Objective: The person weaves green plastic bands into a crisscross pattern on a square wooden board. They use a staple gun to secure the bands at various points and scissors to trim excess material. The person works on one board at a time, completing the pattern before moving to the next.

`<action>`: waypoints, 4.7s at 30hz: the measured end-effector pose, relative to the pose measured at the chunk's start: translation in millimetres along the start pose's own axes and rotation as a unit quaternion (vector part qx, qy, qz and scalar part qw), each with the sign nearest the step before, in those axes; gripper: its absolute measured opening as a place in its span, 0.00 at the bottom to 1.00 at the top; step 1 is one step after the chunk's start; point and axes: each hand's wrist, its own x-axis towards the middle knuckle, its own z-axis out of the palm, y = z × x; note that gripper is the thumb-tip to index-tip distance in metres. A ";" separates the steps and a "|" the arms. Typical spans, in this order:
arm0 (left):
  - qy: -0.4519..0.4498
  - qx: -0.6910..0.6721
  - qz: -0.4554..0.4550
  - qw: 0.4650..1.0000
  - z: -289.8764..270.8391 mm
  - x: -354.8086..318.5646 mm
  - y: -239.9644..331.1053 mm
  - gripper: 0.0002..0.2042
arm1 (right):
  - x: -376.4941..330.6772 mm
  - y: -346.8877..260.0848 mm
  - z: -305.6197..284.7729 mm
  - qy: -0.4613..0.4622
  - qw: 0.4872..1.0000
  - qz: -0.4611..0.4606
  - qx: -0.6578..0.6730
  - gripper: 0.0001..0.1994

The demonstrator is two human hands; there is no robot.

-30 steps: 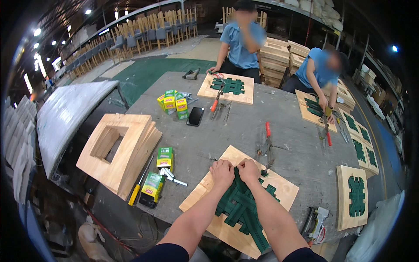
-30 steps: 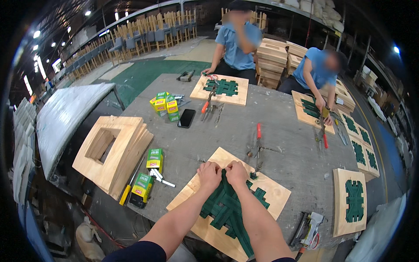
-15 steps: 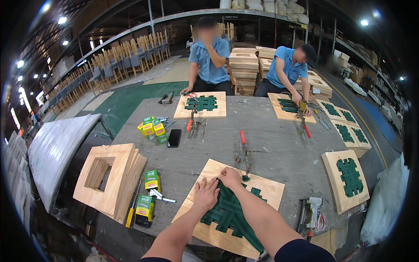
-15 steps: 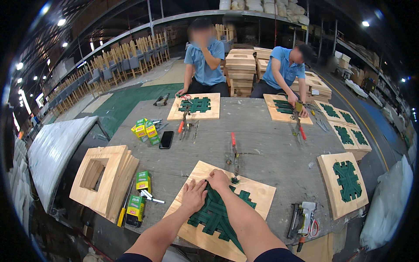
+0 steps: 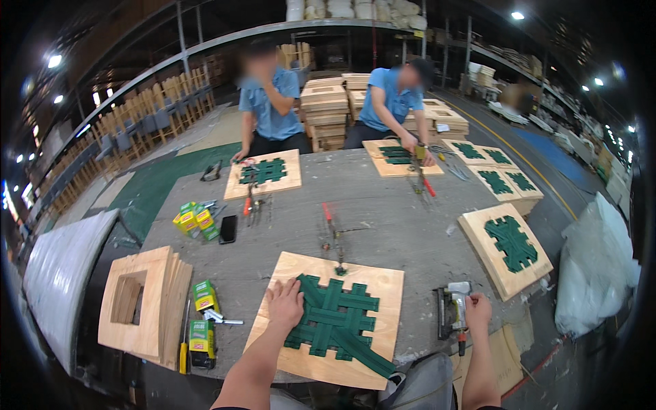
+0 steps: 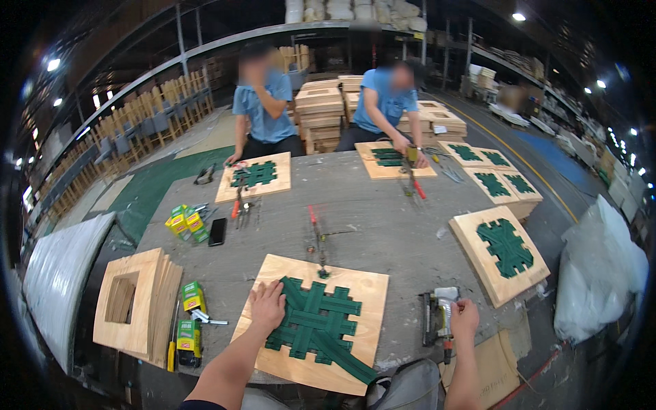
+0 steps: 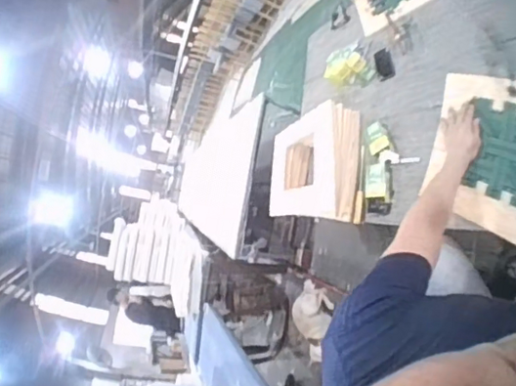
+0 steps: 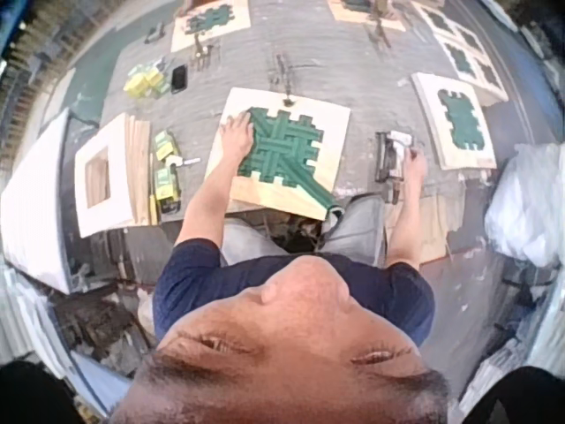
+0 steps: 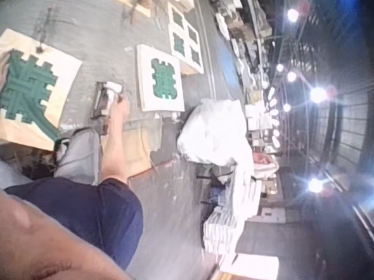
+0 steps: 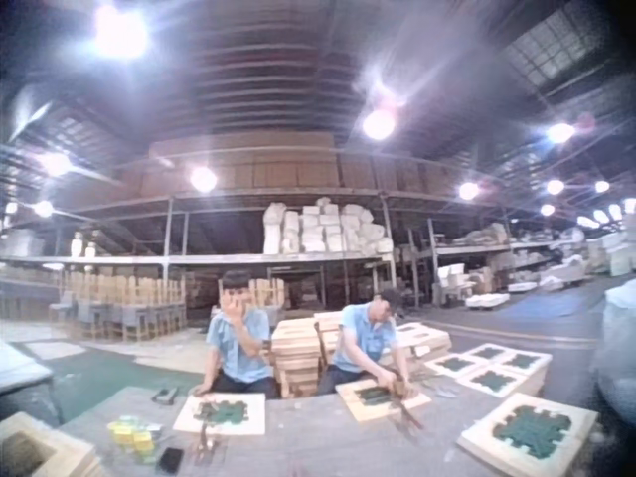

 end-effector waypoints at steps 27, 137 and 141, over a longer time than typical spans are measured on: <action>0.008 -0.008 -0.018 1.000 2.6 -8.4 -15.1 0.23 | 7.4 -145.5 -52.3 -0.267 0.854 0.113 0.432 0.14; 0.106 -0.121 -0.007 0.987 8.9 -12.3 -38.3 0.12 | -74.3 -359.7 139.0 -0.574 0.753 0.018 0.322 0.17; 0.104 -0.126 -0.010 0.986 8.6 -10.0 -33.8 0.12 | -66.5 -350.7 101.9 -0.584 0.717 0.028 0.380 0.21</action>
